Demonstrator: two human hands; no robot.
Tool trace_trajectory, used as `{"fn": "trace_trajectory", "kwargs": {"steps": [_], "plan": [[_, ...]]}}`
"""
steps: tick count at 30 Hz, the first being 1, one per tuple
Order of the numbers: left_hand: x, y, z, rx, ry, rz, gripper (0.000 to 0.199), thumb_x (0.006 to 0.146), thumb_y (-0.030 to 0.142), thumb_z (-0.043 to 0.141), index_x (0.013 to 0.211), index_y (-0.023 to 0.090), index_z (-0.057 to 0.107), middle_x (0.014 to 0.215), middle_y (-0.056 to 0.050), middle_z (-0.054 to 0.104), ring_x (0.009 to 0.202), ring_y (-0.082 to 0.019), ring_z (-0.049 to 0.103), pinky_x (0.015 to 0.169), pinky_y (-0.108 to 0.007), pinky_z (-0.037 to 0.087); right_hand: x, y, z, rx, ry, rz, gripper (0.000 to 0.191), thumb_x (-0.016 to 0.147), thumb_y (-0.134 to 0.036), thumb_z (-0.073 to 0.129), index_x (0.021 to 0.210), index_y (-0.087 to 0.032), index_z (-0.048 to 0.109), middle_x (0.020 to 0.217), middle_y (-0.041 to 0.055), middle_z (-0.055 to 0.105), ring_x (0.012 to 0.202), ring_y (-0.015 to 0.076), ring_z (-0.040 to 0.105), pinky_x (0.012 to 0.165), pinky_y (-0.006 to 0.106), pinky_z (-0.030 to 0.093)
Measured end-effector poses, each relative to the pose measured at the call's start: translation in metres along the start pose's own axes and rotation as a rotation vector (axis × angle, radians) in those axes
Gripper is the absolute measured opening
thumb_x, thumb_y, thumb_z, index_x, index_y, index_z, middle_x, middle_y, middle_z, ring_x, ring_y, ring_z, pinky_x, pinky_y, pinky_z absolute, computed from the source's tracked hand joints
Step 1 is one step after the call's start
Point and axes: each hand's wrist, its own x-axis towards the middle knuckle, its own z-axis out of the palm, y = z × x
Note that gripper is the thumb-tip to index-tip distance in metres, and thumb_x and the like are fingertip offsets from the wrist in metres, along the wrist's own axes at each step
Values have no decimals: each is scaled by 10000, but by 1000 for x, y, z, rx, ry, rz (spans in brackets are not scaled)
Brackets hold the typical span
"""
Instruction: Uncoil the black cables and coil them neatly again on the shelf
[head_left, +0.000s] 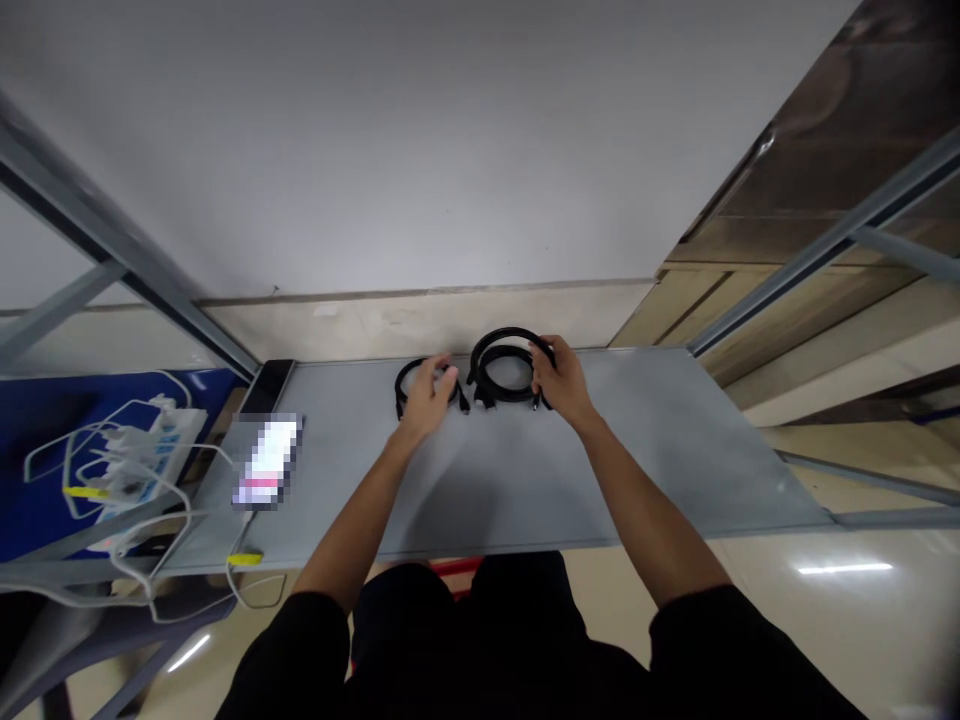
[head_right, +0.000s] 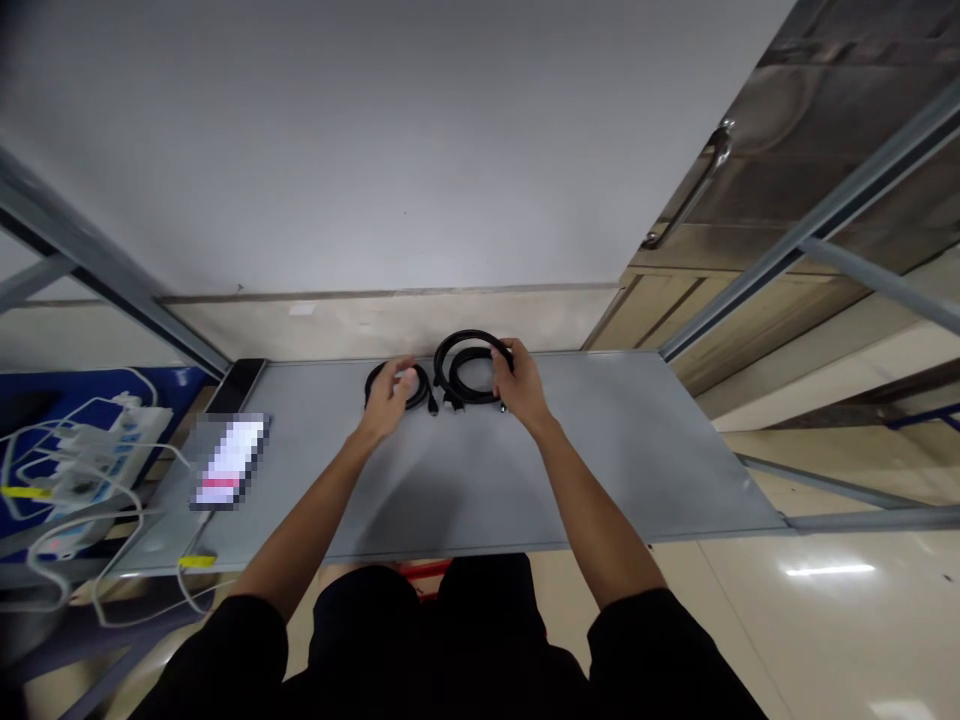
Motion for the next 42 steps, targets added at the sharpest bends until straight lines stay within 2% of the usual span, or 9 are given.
{"fn": "trace_trajectory", "kwargs": {"steps": [3,5,7,10,14,18,26,33,42], "plan": [[-30,12,14,-333,-37,-102,546,919,515,784,1349,215,631,1383,-160,697,1351,-311,639,1121,-472,505,-25,-21,12,199,-46,85,342,884,-528,763,980,-259,575,518,-128,370,388,81,314,394,229,270],[-50,20,19,-498,-124,-181,606,867,586,815,1304,208,633,1288,-151,740,1213,-311,722,1008,-450,571,-42,-26,20,284,-66,136,372,860,-522,775,1026,-268,561,551,-134,377,400,71,295,386,211,256],[-69,28,19,-593,-182,-236,614,865,648,790,1249,202,618,1160,-133,775,1018,-287,786,845,-402,610,-58,-22,27,308,-32,141,434,830,-528,790,1076,-285,529,638,-115,476,445,83,394,412,211,357],[-92,37,12,-640,-111,-243,568,880,683,758,1135,206,587,1032,-92,778,849,-235,795,720,-335,598,-82,-8,29,224,75,102,543,746,-593,847,1050,-282,520,856,-41,634,652,137,624,585,288,566],[-110,42,1,-622,-56,-255,540,868,667,782,1086,207,601,1005,-60,759,799,-190,774,698,-302,595,-110,6,21,10,-25,178,583,735,-765,803,852,-244,568,721,-4,640,594,177,634,540,312,527],[-118,43,-2,-612,-42,-282,552,873,632,793,1169,200,618,1010,-60,745,849,-203,776,704,-307,603,-121,-1,12,-82,-22,153,590,784,-809,737,824,-237,600,569,-37,571,469,147,531,457,277,427],[-125,44,5,-660,57,-347,567,858,562,819,1245,213,596,1008,-50,759,901,-219,782,730,-323,611,-108,-44,-1,-128,-26,-2,416,850,-595,735,931,-189,775,775,56,716,656,176,623,511,269,459],[-129,46,11,-640,94,-363,511,857,555,804,1160,202,592,982,-65,789,871,-223,796,686,-281,552,-115,-68,11,-330,-34,-195,268,902,-368,636,1026,-210,813,906,87,784,758,213,701,671,332,569],[-131,52,4,-616,71,-268,471,903,544,771,1151,208,555,937,-48,789,775,-203,790,810,-359,595,-121,-54,10,-182,-253,20,479,932,-353,606,1368,-196,725,1048,96,810,778,206,736,699,353,616]]}}
